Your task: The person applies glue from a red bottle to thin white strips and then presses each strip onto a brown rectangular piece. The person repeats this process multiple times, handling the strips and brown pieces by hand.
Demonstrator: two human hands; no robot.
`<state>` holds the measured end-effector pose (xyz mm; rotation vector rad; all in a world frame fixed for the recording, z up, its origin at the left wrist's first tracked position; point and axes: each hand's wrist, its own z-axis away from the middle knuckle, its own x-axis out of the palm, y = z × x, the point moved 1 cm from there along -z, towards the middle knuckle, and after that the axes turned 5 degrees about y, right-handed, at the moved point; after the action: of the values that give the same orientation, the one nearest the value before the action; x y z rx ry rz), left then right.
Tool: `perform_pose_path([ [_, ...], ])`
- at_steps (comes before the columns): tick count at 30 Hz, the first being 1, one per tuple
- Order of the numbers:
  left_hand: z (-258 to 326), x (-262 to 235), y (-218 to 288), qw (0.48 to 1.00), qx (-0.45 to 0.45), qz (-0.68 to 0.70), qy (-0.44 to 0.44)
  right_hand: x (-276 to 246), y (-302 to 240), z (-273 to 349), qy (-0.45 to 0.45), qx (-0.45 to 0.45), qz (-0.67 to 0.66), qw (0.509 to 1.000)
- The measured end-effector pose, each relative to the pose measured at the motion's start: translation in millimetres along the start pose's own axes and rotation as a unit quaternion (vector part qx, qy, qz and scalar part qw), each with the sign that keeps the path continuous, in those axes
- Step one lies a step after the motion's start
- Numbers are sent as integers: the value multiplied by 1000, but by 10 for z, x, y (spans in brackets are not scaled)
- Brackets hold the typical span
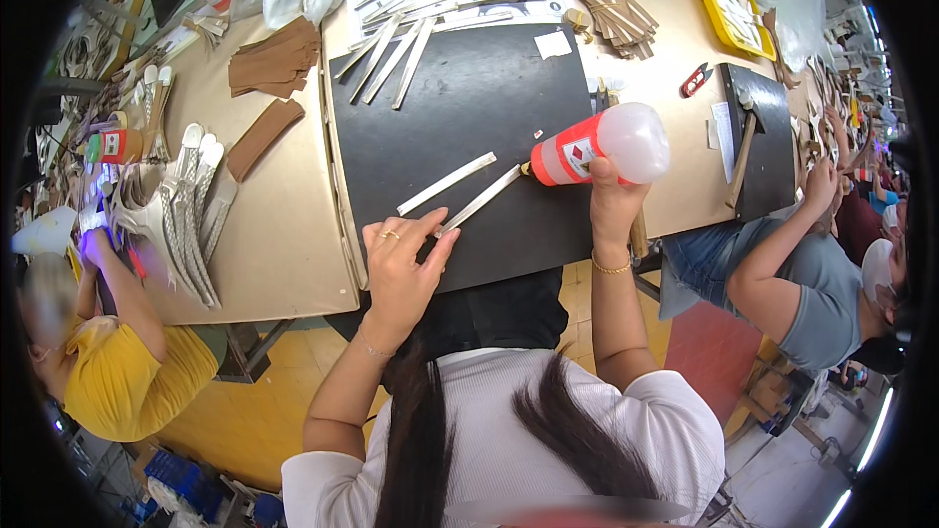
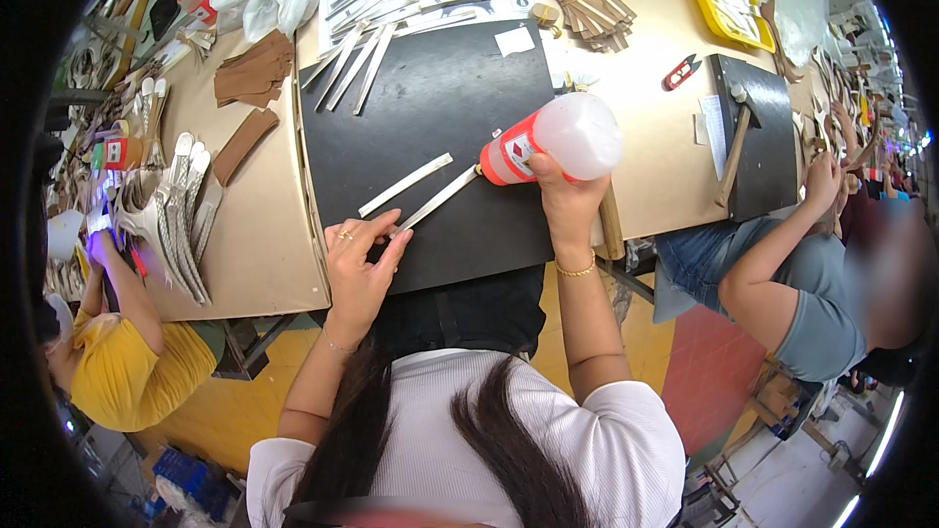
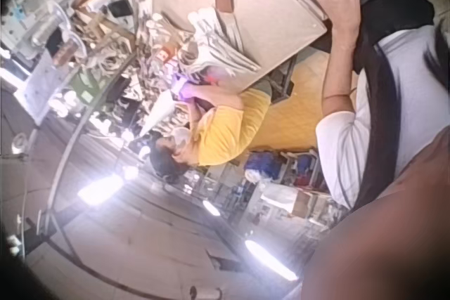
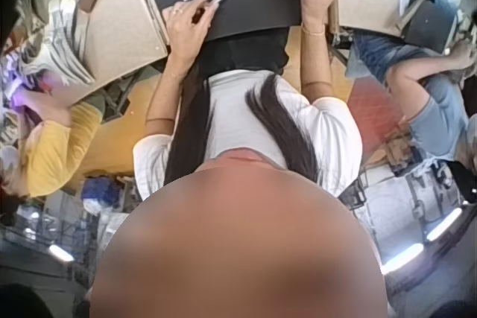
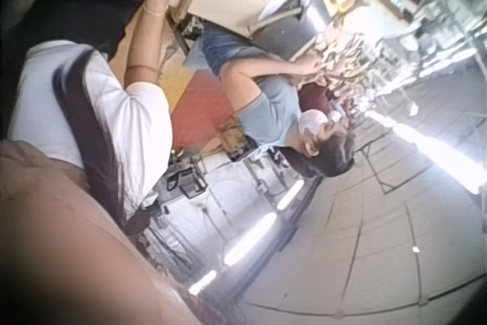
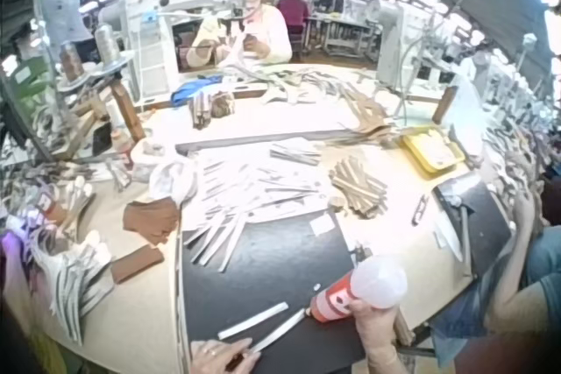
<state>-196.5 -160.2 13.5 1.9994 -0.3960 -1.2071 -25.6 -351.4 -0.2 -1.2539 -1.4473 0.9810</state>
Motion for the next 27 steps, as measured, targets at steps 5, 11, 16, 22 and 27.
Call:
perform_pose_path([
  [5,24,26,-14,1000,-21,16,11,41,-24,-7,-28,5,17,999],
  [11,54,34,-53,999,-20,21,13,183,-10,121,-63,57,-31,996],
  [16,63,50,-62,1000,2,16,25,295,-6,237,-86,66,-8,994],
  [22,76,57,-66,1000,7,11,23,421,-7,368,-128,122,-54,983],
  [27,88,53,-77,999,23,-12,27,520,-3,488,-124,134,-97,978],
])
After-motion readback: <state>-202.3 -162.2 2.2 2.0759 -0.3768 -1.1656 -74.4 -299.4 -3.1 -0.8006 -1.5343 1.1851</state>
